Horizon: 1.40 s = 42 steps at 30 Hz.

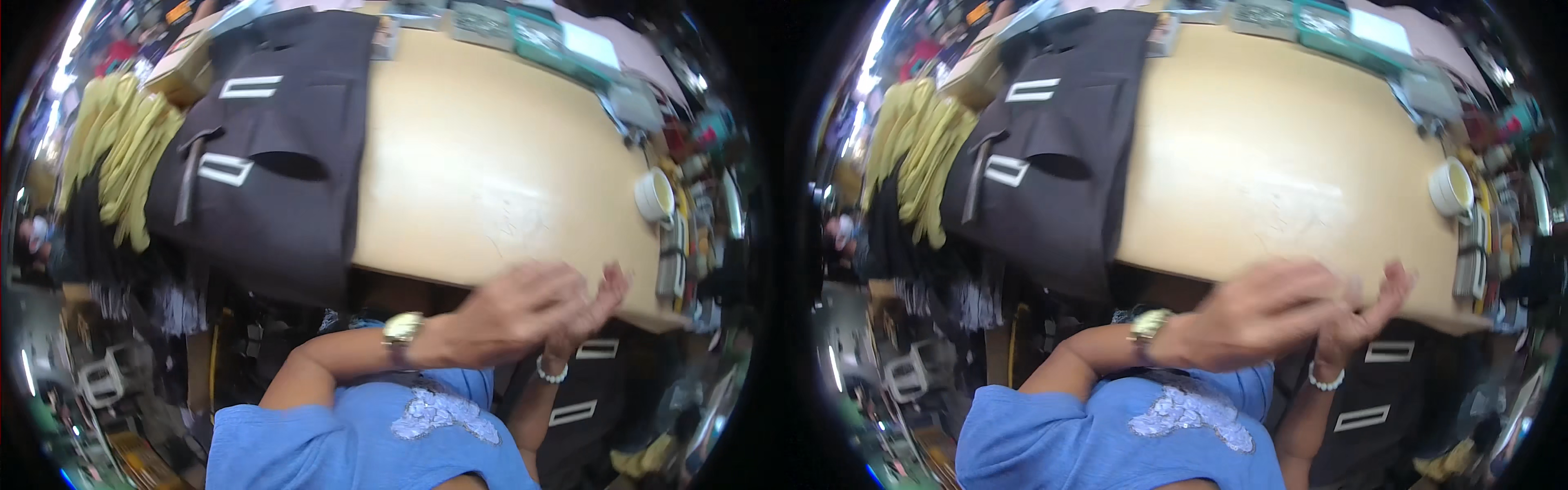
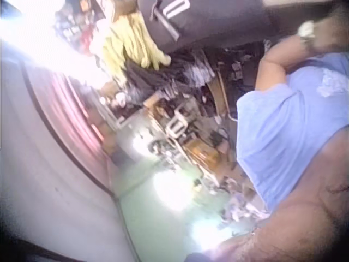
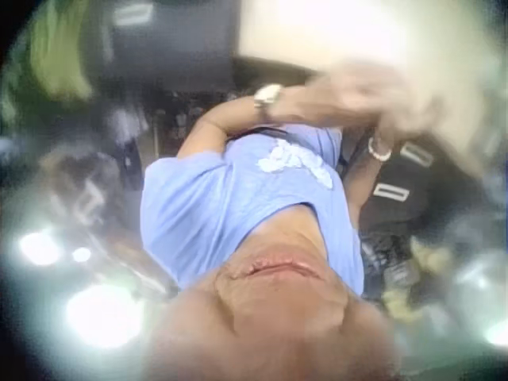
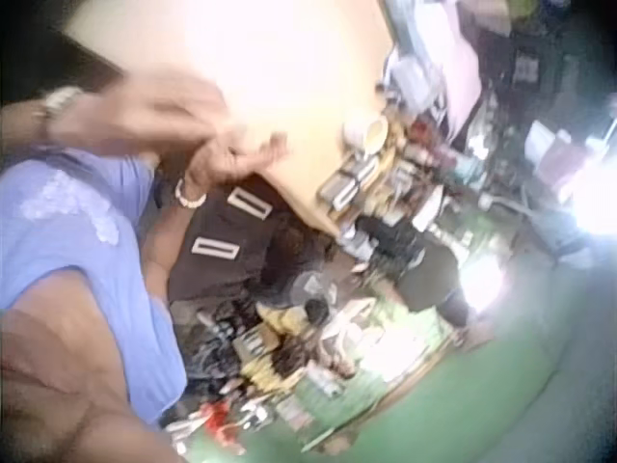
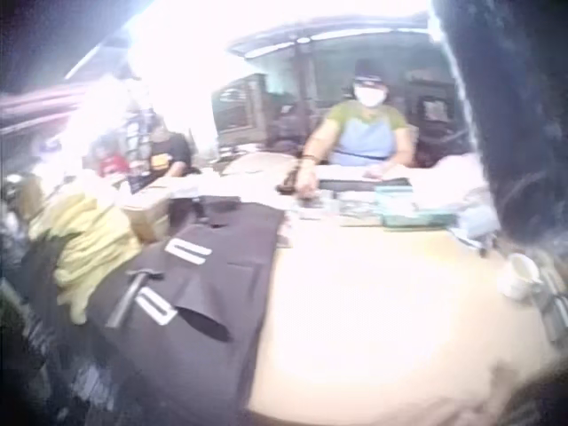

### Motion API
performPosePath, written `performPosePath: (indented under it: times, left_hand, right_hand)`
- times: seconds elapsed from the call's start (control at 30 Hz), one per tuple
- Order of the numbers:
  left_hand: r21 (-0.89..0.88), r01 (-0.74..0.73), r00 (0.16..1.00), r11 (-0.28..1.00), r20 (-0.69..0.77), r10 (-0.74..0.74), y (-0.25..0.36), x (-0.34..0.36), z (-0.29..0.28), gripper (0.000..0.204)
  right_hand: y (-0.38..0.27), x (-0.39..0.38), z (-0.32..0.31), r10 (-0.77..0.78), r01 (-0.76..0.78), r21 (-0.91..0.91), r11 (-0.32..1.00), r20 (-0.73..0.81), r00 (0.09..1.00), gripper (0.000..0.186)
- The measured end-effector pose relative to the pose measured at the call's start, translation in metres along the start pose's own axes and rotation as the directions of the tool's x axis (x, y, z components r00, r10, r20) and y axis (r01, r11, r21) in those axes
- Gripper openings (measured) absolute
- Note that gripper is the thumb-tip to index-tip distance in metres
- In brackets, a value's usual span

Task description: The person handles several dark leather pieces on a workbench, smoothing them by hand and using a hammer to flatten seams or sections.

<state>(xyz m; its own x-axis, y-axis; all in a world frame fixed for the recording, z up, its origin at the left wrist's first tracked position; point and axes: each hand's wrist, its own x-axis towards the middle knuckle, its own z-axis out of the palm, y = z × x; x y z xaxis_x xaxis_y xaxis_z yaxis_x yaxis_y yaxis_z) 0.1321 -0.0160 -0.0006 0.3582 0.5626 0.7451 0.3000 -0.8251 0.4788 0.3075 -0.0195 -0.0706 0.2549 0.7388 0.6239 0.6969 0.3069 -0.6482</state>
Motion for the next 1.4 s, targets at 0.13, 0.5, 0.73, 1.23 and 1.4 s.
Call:
performPosePath:
  times: [0.13,0.5,0.73,1.23,1.4]
  left_hand:
    - [0.574,0.351,0.927,0.74,-0.325,-0.187,-0.027,-0.037,-0.125,0.03]
    - [0.719,0.663,0.67,-0.208,-0.694,-0.262,-0.086,-0.152,-0.283,0.043]
    - [0.561,0.812,0.436,-0.159,-0.766,-0.473,-0.112,-0.159,-0.33,0.04]
    - [0.219,0.961,0.236,0.171,-0.968,-0.082,-0.117,-0.202,-0.347,0.037]
    - [0.253,0.951,0.278,0.178,-0.951,-0.133,-0.122,-0.202,-0.34,0.035]
  right_hand:
    - [-0.078,0.039,0.089,-0.178,0.12,0.243,0.963,0.235,0.955,0.061]
    - [-0.212,0.045,0.22,-0.481,0.174,0.494,0.852,0.608,0.631,0.089]
    - [-0.199,0.034,0.267,-0.303,0.062,0.407,0.911,0.561,0.771,0.076]
    - [-0.104,0.108,0.252,0.152,-0.257,0.403,0.878,0.275,0.95,0.061]
    - [-0.058,0.117,0.186,0.152,-0.339,0.408,0.848,0.427,0.891,0.064]
